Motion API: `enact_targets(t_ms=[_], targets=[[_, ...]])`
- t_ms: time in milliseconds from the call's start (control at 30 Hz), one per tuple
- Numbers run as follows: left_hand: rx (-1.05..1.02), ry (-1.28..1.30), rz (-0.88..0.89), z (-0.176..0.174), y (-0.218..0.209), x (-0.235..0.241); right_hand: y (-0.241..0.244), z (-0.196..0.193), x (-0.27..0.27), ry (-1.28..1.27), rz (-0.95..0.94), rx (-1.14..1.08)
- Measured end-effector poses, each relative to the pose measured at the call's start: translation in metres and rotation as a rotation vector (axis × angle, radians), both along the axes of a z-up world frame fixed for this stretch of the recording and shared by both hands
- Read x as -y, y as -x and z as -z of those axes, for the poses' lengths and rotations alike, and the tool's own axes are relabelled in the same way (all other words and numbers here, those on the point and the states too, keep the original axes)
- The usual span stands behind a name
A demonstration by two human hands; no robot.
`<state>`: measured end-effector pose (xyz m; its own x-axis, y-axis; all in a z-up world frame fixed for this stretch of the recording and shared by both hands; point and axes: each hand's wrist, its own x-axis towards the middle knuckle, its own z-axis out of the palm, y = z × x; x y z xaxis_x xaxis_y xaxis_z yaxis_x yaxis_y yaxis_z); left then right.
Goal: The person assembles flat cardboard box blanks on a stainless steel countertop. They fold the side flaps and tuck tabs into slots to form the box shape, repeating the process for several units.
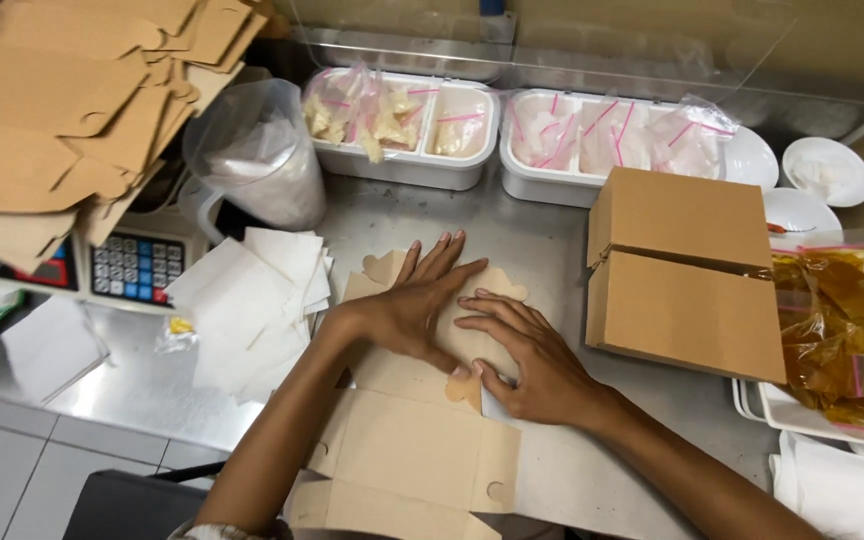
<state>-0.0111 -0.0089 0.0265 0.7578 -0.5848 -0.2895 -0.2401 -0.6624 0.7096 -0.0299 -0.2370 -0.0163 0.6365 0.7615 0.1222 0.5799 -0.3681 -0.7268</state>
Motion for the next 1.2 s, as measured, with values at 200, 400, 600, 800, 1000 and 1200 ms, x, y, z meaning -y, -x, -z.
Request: enact_targets(t_ms=[200, 400, 600, 800, 1000, 1200], targets=[[0.484, 0.359, -0.264, 0.006, 0.008, -0.032, 0.004, -0.007, 0.005, 0.032, -0.059, 0.005], [0.424, 0.063, -0.723, -0.022, 0.105, -0.045, 0.004, -0.006, 0.006, 0.107, -0.082, 0.073], [0.397, -0.127, -0.853, 0.026, 0.159, -0.051, 0.004, 0.016, 0.006, 0.045, -0.08, 0.266], [0.536, -0.073, -0.807, 0.033, 0.161, -0.053, 0.006, 0.015, 0.005, 0.026, -0.083, 0.302], [0.337, 0.222, -0.846, 0.01, 0.159, -0.038, 0.011, 0.015, 0.004, 0.026, -0.048, 0.347], [0.36, 0.215, -0.965, 0.024, 0.151, -0.028, 0.015, 0.015, 0.003, 0.03, 0.009, 0.375]])
